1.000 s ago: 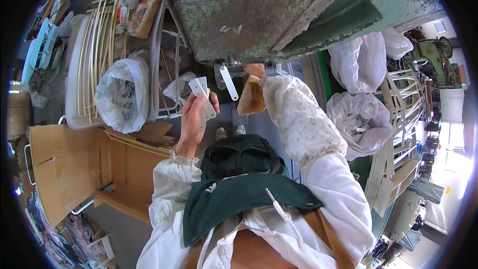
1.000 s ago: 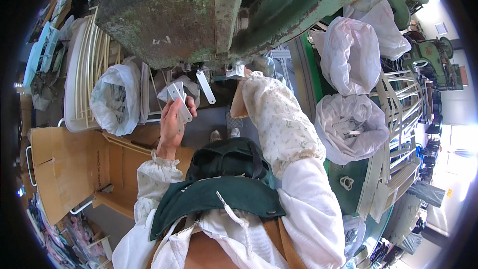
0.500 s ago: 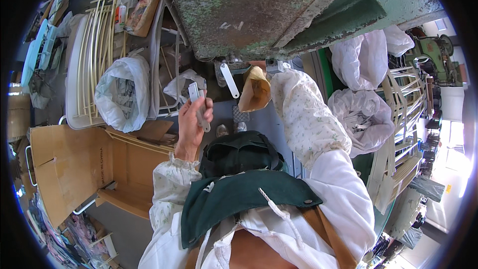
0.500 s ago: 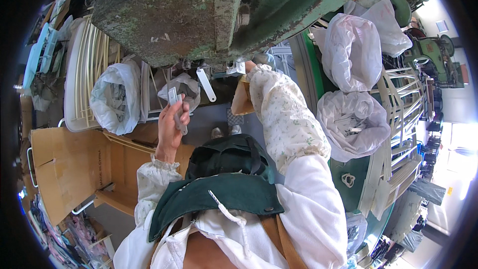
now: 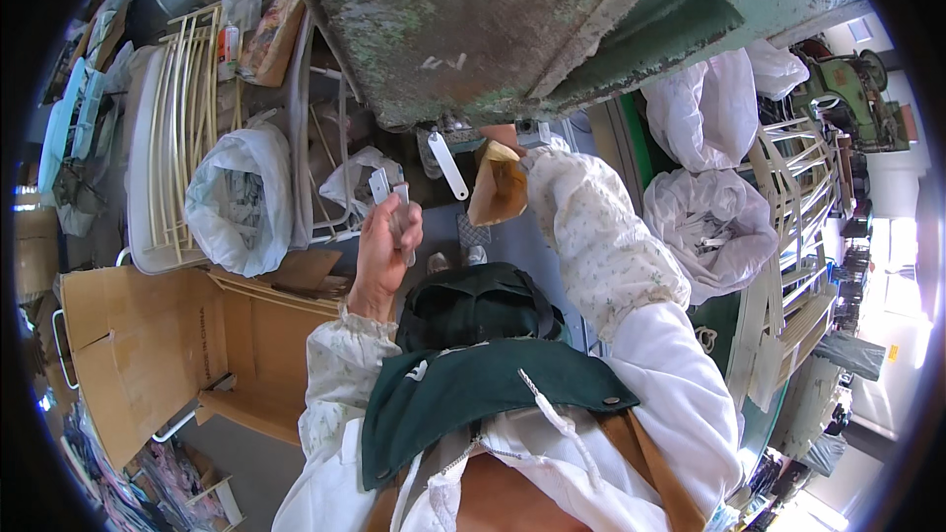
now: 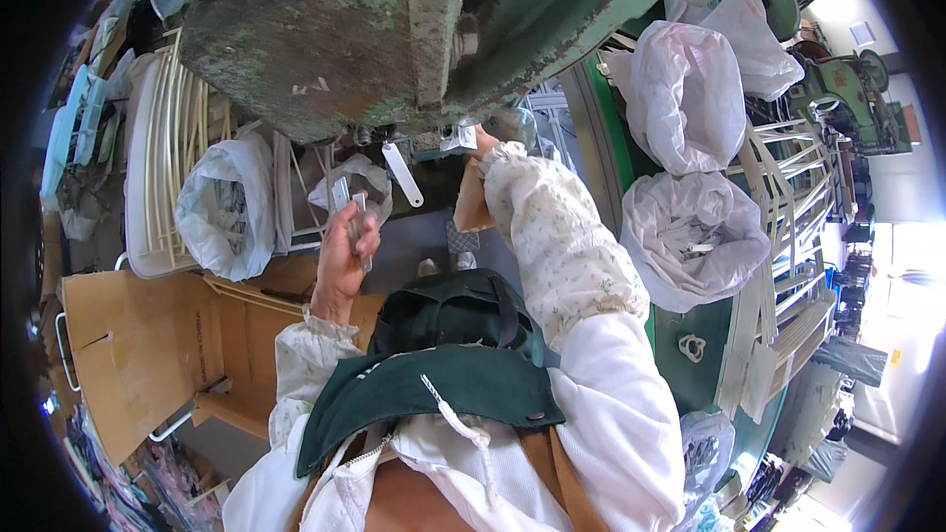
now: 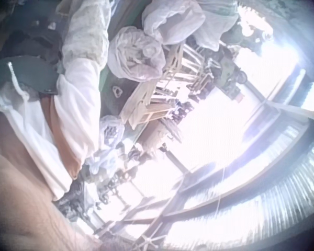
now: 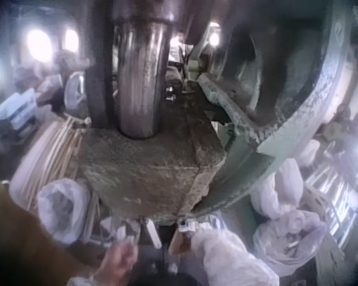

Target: The person repeatedly picks up small white plastic pieces, rubs their edges with a sanding block, and places them into a white bag. The process is repeated for multiple pieces in a cluttered workshop environment.

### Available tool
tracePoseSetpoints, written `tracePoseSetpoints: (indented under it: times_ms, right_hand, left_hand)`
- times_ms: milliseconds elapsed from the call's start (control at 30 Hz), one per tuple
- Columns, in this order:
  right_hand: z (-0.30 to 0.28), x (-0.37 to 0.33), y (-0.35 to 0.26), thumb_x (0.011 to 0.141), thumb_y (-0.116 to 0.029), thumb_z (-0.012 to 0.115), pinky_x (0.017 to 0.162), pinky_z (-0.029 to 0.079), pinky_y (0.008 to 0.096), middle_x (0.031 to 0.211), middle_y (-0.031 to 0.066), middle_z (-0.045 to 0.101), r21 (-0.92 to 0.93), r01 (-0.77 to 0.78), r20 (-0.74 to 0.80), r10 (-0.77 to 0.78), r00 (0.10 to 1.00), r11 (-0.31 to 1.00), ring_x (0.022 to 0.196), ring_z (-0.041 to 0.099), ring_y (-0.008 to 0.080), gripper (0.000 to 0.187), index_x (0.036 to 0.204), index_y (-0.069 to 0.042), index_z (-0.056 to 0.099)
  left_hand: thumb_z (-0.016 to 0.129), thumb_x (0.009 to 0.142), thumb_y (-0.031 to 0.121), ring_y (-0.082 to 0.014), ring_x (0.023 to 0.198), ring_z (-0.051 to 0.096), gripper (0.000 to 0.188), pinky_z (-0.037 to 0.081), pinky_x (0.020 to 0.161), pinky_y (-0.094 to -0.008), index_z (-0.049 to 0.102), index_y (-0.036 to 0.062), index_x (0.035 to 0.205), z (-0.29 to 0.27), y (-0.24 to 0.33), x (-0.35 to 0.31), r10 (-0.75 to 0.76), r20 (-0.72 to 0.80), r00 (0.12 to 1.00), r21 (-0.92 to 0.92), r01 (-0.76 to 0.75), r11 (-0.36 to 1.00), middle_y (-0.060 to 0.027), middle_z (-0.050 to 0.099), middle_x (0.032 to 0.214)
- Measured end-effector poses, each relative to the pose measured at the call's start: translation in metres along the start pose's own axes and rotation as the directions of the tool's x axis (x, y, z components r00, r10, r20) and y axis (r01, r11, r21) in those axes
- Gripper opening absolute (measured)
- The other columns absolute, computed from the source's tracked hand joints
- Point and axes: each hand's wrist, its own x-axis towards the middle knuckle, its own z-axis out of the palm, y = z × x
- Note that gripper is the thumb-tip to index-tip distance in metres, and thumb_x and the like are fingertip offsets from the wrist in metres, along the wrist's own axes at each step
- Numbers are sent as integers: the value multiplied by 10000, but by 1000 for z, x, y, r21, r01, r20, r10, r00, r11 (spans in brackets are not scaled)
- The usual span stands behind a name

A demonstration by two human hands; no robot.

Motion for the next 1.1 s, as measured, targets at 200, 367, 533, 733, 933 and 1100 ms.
tracePoseSetpoints:
  times_ms: [200, 367, 533, 733, 933, 1100]
  right_hand:
    - [-26, -31, -38, 849, -157, 596, 638, 430, 303, 800, 68, 606, 244, -283, 190, 240, 952, 928, 700, 543, 145, 118, 822, -63, 663]
    - [-77, -59, -133, 831, -174, 650, 599, 385, 259, 760, 20, 608, 633, -256, 231, 137, 963, 731, 627, 474, 110, 132, 772, -60, 684]
    - [-56, -48, -118, 808, -109, 696, 585, 411, 240, 888, -2, 656, 591, 129, -20, -146, 989, 796, 683, 542, 117, 115, 903, -45, 685]
    - [-60, -49, -131, 859, -206, 640, 834, 404, 288, 1106, 32, 637, 631, 200, -58, -212, 976, 749, 974, 569, 168, 258, 1067, -54, 648]
    - [-83, -55, -133, 870, -267, 632, 704, 464, 290, 921, 45, 638, 607, -218, 228, 96, 969, 764, 789, 568, 133, 263, 1002, -40, 645]
    - [-48, -43, -86, 866, -232, 616, 514, 397, 267, 702, -15, 546, 586, -229, 232, 110, 967, 777, 578, 480, 95, 200, 910, -38, 610]
  left_hand:
    - [485, 951, 128, -140, 655, 562, 182, 443, 571, -257, 505, -2, 1077, 22, 6, -12, 134, -126, 983, 266, -97, 959, -139, 635, 933]
    - [487, 959, 137, -186, 737, 624, 201, 496, 628, -290, 502, -11, 1094, 34, 15, -11, 205, -52, 977, 448, -161, 879, -161, 643, 956]
    - [478, 971, 155, -222, 693, 654, 223, 534, 620, -309, 488, -24, 1104, 21, 20, 10, 241, 111, 964, 387, -266, 883, -166, 642, 911]
    - [473, 976, 159, -222, 648, 649, 226, 537, 574, -315, 474, -29, 1101, 47, 25, 12, 251, 82, 964, 443, -261, 858, -164, 637, 866]
    - [490, 969, 157, -205, 553, 627, 223, 507, 465, -274, 446, -28, 1085, 68, 31, 20, 258, 69, 964, 453, -261, 853, -162, 625, 810]
    - [498, 962, 162, -188, 542, 620, 202, 492, 445, -266, 459, -18, 1045, 74, 36, 33, 189, 125, 974, 578, -226, 784, -157, 625, 792]
